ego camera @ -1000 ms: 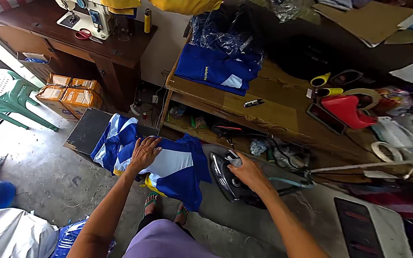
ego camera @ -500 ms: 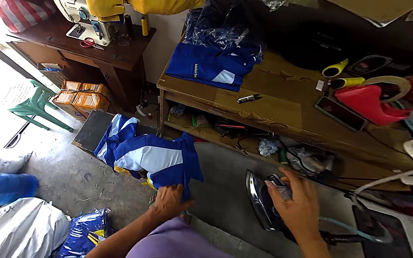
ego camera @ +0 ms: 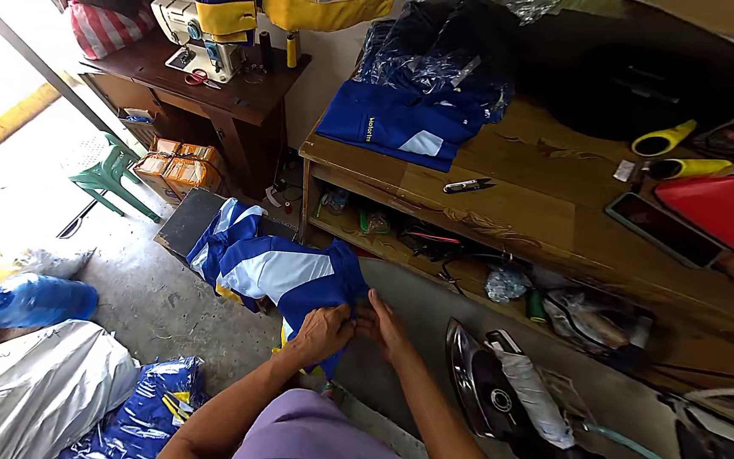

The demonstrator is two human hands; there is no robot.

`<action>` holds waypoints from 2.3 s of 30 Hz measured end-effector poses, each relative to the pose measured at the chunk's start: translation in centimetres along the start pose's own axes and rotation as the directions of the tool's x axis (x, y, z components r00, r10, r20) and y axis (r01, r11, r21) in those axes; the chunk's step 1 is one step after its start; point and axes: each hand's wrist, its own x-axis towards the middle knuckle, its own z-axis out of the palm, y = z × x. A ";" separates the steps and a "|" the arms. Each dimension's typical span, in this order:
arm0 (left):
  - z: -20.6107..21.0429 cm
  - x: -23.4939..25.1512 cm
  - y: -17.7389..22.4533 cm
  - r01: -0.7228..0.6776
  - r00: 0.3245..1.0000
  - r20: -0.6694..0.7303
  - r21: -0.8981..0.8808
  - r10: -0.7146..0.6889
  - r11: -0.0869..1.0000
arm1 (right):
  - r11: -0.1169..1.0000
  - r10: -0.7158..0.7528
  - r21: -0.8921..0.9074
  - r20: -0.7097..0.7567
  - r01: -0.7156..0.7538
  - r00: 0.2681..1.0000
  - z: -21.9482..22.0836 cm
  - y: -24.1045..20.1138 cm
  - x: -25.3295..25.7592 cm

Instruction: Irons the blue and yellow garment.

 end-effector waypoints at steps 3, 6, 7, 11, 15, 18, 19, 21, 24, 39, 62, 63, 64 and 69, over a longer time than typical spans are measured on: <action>-0.4 -0.3 -1.3 -0.074 0.991 -0.112 0.009 0.075 0.997 | 0.988 -0.102 0.098 -0.194 0.122 0.976 0.7 -1.3 2.8; -2.1 -0.5 -4.0 -0.039 0.877 -0.470 0.149 0.105 0.988 | 0.966 -0.242 -0.153 -0.231 0.210 0.942 0.0 -1.2 4.9; -3.5 -0.3 -5.5 0.038 0.854 -0.514 0.206 0.075 0.978 | 0.935 -0.292 -0.269 -0.218 0.230 0.931 -0.4 -1.3 5.3; -8.1 0.4 -13.7 0.278 0.869 -0.486 0.314 -0.098 0.908 | 0.730 -0.421 -0.633 -0.118 0.259 0.899 -0.3 -1.7 5.9; -10.7 0.8 -16.3 0.282 0.903 -0.410 0.336 -0.130 0.899 | 0.490 -0.526 -0.818 -0.001 0.303 0.850 1.1 -1.0 6.1; -10.7 1.0 -14.8 0.295 0.891 -0.440 0.366 -0.115 0.883 | 0.353 -0.542 -0.883 0.078 0.311 0.837 -0.1 -2.2 5.2; -10.5 1.1 -13.9 0.262 0.885 -0.461 0.388 -0.060 0.884 | 0.316 -0.542 -0.898 0.094 0.306 0.835 -1.1 -3.2 3.9; -9.9 2.1 -11.8 0.104 0.888 -0.447 0.428 0.110 0.898 | 0.222 -0.572 -0.936 0.102 0.274 0.814 -4.3 -5.6 0.2; -9.4 5.6 -8.1 -0.194 0.936 -0.209 0.369 0.284 0.909 | 0.036 -0.610 -0.988 0.095 0.148 0.787 -11.1 -8.6 -6.4; -7.7 18.6 -3.5 -0.354 0.900 0.401 0.450 0.168 0.820 | 0.219 -0.365 -0.975 -0.065 0.018 0.929 -10.9 -5.9 -10.2; -16.2 3.9 -19.7 -0.055 0.997 -0.025 0.396 0.071 0.917 | 0.036 -0.141 -0.967 0.245 0.252 0.959 10.4 -11.1 2.6; -16.3 3.9 -19.8 -0.057 0.997 -0.026 0.395 0.073 0.917 | 0.034 -0.142 -0.972 0.224 0.231 0.964 10.8 -11.5 3.1; -16.3 3.9 -19.8 -0.056 0.997 -0.025 0.394 0.072 0.918 | 0.042 -0.140 -0.979 0.194 0.202 0.971 11.0 -11.8 3.5; -16.4 3.7 -19.7 -0.035 0.999 -0.020 0.376 0.046 0.926 | 0.067 -0.132 -0.985 0.148 0.158 0.980 9.6 -12.8 5.4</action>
